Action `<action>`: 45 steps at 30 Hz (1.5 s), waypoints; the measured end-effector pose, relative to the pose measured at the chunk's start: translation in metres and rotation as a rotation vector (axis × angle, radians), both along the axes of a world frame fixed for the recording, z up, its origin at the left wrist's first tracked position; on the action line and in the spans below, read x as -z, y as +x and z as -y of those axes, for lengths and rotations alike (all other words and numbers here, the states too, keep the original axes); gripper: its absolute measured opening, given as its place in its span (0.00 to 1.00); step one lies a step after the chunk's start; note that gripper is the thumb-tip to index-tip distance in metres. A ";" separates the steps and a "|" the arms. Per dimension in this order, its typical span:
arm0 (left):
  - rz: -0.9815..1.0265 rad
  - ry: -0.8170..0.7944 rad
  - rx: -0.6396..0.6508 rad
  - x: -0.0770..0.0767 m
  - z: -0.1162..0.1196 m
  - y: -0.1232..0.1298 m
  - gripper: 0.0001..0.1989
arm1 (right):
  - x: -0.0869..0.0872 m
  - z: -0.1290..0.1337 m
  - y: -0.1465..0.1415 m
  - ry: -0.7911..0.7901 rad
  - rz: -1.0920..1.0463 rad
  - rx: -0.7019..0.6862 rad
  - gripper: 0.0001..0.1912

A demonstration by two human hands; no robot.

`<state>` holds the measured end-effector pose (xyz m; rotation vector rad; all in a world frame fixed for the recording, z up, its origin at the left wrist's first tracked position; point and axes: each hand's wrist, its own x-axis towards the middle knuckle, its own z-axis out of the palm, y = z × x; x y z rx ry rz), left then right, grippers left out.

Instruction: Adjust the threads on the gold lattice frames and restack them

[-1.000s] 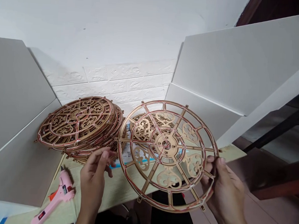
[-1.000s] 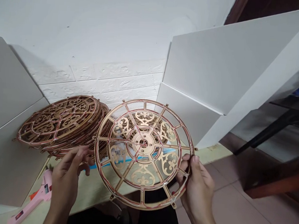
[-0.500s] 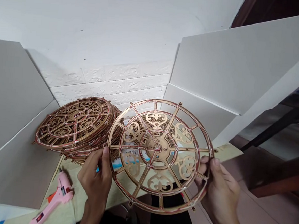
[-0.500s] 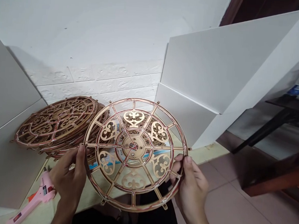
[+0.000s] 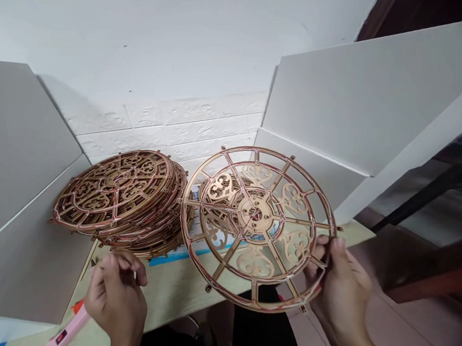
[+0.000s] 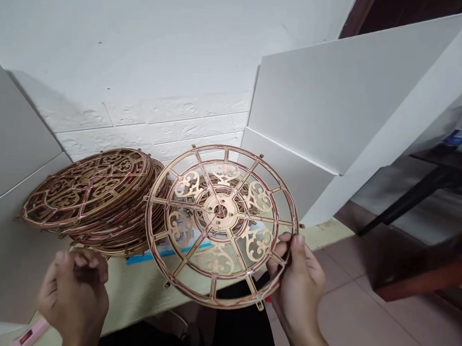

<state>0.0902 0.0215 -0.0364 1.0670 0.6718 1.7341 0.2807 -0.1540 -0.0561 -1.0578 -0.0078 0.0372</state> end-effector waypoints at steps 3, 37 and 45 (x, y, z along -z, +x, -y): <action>-0.065 -0.036 0.065 0.012 0.007 -0.007 0.18 | 0.002 -0.006 0.003 0.041 -0.006 -0.012 0.28; -0.172 -0.264 0.456 0.019 0.030 0.001 0.20 | -0.006 -0.017 0.000 0.085 0.066 -0.009 0.26; -0.623 -0.092 0.425 0.009 0.020 0.007 0.18 | -0.006 -0.015 -0.005 0.061 0.097 -0.066 0.24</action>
